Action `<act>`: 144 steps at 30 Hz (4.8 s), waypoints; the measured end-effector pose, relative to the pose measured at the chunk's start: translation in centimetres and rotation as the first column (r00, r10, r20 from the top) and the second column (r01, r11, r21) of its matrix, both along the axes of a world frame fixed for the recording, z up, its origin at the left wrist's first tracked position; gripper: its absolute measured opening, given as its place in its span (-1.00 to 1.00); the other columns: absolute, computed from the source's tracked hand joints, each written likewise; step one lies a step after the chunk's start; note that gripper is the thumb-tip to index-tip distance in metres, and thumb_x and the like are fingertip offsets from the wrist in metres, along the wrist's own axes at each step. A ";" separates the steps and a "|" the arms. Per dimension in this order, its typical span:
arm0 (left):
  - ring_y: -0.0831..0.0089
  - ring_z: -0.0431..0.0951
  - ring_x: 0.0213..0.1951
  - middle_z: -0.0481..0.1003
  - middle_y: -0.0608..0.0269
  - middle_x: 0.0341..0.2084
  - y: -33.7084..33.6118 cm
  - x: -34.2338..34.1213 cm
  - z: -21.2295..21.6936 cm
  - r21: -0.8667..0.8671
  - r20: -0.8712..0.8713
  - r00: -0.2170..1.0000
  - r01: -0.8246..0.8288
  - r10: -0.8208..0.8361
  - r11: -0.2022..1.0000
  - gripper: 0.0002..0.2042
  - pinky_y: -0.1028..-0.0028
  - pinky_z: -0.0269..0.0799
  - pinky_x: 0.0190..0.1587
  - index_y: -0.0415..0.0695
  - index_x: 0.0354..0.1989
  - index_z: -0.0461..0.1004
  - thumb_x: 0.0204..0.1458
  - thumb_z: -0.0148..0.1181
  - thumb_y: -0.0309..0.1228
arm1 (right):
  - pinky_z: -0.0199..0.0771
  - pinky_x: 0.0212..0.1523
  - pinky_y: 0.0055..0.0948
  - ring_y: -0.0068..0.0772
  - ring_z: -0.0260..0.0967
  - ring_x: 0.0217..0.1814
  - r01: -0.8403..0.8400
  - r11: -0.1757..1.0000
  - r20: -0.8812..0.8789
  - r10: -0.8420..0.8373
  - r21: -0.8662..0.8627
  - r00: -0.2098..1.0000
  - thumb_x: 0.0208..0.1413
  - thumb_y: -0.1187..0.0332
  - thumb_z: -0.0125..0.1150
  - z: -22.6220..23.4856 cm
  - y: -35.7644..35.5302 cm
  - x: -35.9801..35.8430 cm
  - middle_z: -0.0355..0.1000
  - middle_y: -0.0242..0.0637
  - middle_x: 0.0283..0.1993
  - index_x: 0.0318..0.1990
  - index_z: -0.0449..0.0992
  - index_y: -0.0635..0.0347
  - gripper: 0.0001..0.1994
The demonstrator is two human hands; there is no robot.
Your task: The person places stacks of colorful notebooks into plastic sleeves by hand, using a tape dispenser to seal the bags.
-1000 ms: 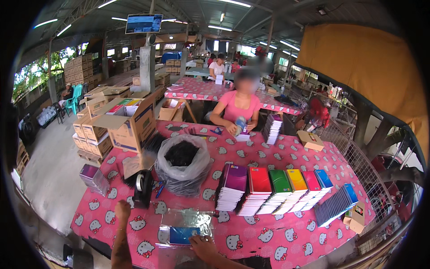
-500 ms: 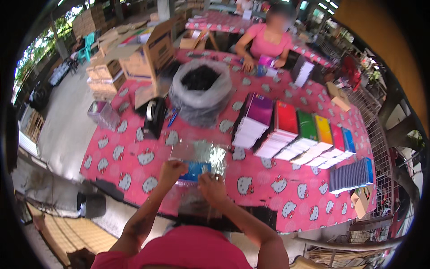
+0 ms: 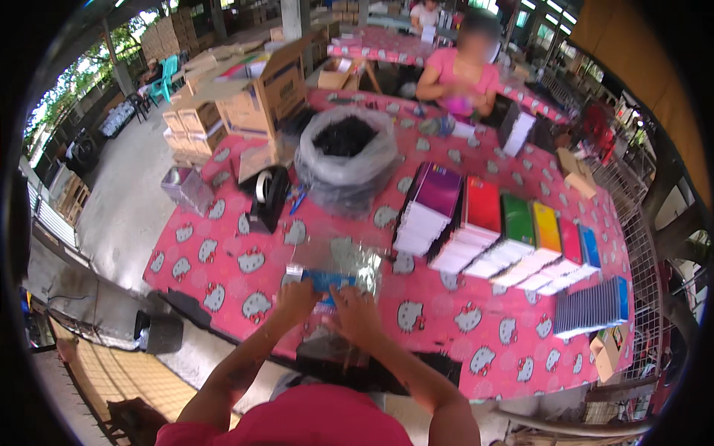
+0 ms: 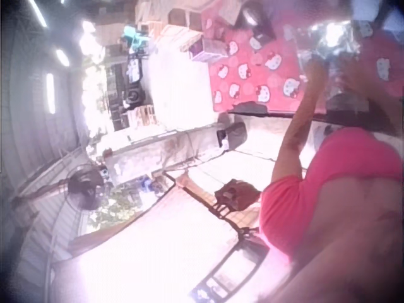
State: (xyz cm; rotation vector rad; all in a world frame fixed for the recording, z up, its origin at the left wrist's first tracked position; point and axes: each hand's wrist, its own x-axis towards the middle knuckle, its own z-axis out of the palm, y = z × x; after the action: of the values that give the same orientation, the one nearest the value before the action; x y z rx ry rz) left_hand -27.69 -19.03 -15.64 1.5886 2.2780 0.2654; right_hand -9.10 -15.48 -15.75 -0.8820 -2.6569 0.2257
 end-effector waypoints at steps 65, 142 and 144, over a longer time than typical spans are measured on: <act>-0.03 0.49 -0.13 0.46 -0.01 -0.20 8.3 -18.0 -3.6 0.666 0.161 0.919 -0.370 0.359 0.648 -0.41 0.10 0.45 -0.12 -0.21 -0.05 0.36 -0.16 0.45 -0.11 | 0.16 0.18 -0.24 -0.41 0.49 -0.09 -0.249 0.968 -0.130 0.244 -0.026 0.961 0.11 0.17 0.25 10.6 3.1 -6.6 0.56 -0.52 -0.19 -0.23 0.59 -0.07 -0.85; -0.20 0.09 0.35 -0.05 -0.23 0.38 5.5 -3.8 2.4 0.758 0.258 0.882 0.068 -0.394 0.649 -0.23 -0.04 0.21 0.25 0.10 0.32 0.26 -0.15 0.45 -0.37 | 0.03 0.43 -0.10 0.00 -0.07 0.53 -0.428 0.851 -0.418 0.284 -0.305 0.863 -0.03 0.30 0.46 4.6 4.9 -1.9 -0.16 -0.06 0.55 0.06 0.60 0.05 -0.57; -0.08 0.19 0.31 0.04 -0.20 0.35 5.1 -3.9 1.7 0.611 0.688 0.585 -0.147 -0.430 0.778 -0.17 0.08 0.28 0.22 -0.04 0.39 0.08 -0.07 0.43 -0.35 | 0.05 0.42 -0.16 -0.12 -0.07 0.54 -0.483 0.780 -0.558 0.213 -0.397 0.802 0.03 0.30 0.42 2.0 6.4 -1.8 -0.13 -0.08 0.53 0.05 0.58 0.11 -0.61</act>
State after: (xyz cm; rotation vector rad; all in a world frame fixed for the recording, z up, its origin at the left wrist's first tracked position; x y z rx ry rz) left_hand -31.60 -13.95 -13.97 1.4321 1.3343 1.4958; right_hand -10.90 -9.12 -13.73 -0.3434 -2.2610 1.1602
